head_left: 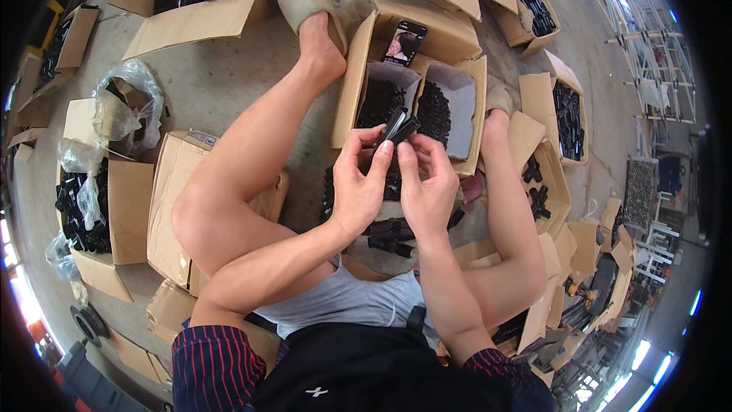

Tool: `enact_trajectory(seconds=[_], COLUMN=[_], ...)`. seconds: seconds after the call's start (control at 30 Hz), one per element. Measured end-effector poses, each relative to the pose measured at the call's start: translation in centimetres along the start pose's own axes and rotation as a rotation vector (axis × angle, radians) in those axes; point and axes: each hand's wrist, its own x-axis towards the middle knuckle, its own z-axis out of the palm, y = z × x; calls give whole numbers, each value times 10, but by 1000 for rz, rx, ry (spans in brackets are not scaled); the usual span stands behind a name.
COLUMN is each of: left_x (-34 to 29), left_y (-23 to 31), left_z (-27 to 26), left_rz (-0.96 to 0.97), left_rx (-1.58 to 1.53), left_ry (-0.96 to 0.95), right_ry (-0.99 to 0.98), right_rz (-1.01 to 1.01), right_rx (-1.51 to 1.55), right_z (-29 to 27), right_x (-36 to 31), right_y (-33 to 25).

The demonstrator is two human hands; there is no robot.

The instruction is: The person assembles black metal components by hand, joining two parts together and securing them by inserting a small screw into a pre-drilled hole.

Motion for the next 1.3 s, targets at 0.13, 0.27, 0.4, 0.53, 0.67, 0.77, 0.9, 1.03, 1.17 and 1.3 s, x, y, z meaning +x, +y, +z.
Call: enact_trajectory(seconds=[0.13,0.27,0.4,0.53,0.67,0.77,0.9,1.03,1.17,1.3], left_x=[1,0,1,0,1,1,1,1,2,11], left_y=[0,2,0,-1,2,2,2,-2,-1,-7], left_z=[1,1,1,0,1,0,1,0,-1,-5], left_rz=[-17,-29,-26,-28,-23,-42,-23,-24,-74,-302], left_rx=[-61,-22,-87,-33,-30,-29,-28,-13,-19,-213], left_ry=[8,-2,4,1,-9,-7,-15,-15,-14,-43], right_ry=[-7,31,8,50,53,48,75,21,-85,-283], right_rz=[15,6,-7,-21,-9,11,-64,41,148,175], right_rx=[115,122,172,26,215,76,194,-13,394,357], right_z=[0,2,2,1,4,1,5,-2,-8,-19], right_x=[-2,-1,-2,0,-1,-1,-1,1,0,-2], right_y=[7,3,17,5,18,10,12,8,16,13])
